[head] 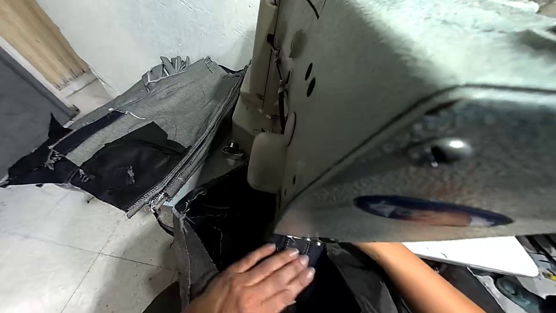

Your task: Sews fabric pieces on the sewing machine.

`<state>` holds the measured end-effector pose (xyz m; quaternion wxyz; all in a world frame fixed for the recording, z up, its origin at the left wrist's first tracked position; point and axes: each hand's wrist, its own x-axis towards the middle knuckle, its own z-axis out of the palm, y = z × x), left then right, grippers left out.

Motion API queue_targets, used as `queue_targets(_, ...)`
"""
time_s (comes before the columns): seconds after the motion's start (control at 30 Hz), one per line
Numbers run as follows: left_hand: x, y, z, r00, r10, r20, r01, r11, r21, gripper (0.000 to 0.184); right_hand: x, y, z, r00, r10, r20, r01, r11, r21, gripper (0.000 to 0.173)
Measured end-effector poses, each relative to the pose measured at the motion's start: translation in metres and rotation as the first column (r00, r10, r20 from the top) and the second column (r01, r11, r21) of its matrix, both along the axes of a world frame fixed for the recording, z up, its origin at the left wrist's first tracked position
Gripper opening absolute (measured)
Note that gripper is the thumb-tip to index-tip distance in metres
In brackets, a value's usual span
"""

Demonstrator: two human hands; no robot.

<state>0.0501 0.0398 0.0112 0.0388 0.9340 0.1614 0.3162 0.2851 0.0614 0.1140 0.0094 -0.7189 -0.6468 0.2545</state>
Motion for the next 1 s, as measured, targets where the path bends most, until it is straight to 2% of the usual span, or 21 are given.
queue_targets(0.07,-0.010,0.009,-0.017,0.982,0.175,0.072,-0.174,0.985,-0.015,0.045,0.010,-0.006,-0.023,0.999,0.035,-0.016,-0.029,0.957,0.289,0.022)
queue_targets(0.13,-0.019,0.013,-0.020,0.898,0.439,0.014,-0.438,0.898,-0.034,0.075,0.014,0.001,-0.024,0.990,-0.059,-0.126,0.079,0.984,0.160,0.023)
queue_targets(0.17,-0.022,0.013,-0.016,0.858,0.510,-0.063,-0.513,0.857,-0.046,0.084,0.015,0.005,-0.025,0.987,-0.075,-0.145,0.097,0.984,0.148,0.023)
queue_targets(0.2,-0.021,0.008,-0.008,0.847,0.522,-0.099,-0.529,0.847,-0.055,0.083,0.018,0.009,-0.029,0.985,-0.072,-0.154,0.098,0.981,0.167,0.023)
queue_targets(0.27,-0.013,-0.011,0.013,0.892,0.452,-0.036,-0.453,0.891,-0.024,0.053,0.033,0.018,-0.055,0.993,-0.015,-0.117,0.046,0.963,0.267,0.029)
queue_targets(0.3,-0.009,-0.020,0.017,0.927,0.376,0.000,-0.376,0.927,0.008,0.038,0.044,0.023,-0.077,0.994,0.020,-0.110,0.024,0.923,0.384,0.029)
queue_targets(0.33,-0.005,-0.024,0.018,0.962,0.272,0.020,-0.273,0.962,0.027,0.029,0.052,0.029,-0.087,0.993,0.018,-0.115,0.030,0.916,0.401,0.029)
queue_targets(0.37,-0.003,-0.025,0.016,0.983,0.183,0.026,-0.184,0.982,0.036,0.027,0.057,0.033,-0.086,0.991,-0.008,-0.130,0.051,0.943,0.330,0.029)
queue_targets(0.47,-0.002,-0.021,0.012,0.995,0.097,0.032,-0.097,0.995,0.019,0.029,0.065,0.045,-0.091,0.993,0.014,-0.119,0.030,0.932,0.360,0.040)
queue_targets(0.57,-0.005,-0.019,0.012,0.997,0.072,0.040,-0.072,0.997,0.005,0.028,0.046,0.035,-0.043,0.982,-0.012,-0.188,0.074,0.943,0.325,0.034)
queue_targets(0.67,-0.004,-0.018,0.012,0.997,0.058,0.058,-0.058,0.998,-0.005,0.026,0.039,0.027,-0.024,0.989,-0.090,-0.116,0.110,0.978,0.175,0.037)
queue_targets(0.73,-0.004,-0.016,0.013,0.996,0.044,0.075,-0.043,0.999,-0.017,0.025,0.050,0.028,-0.048,0.995,-0.062,-0.082,0.077,0.976,0.201,0.034)
queue_targets(0.83,-0.004,-0.016,0.013,0.997,0.026,0.075,-0.023,0.999,-0.042,0.024,0.071,0.044,-0.097,0.982,0.086,-0.170,-0.011,0.915,0.404,0.014)
queue_targets(1.0,-0.009,-0.014,0.016,0.997,0.014,0.071,-0.009,0.997,-0.079,0.024,0.069,0.053,-0.101,0.966,0.046,-0.254,0.030,0.957,0.287,0.010)
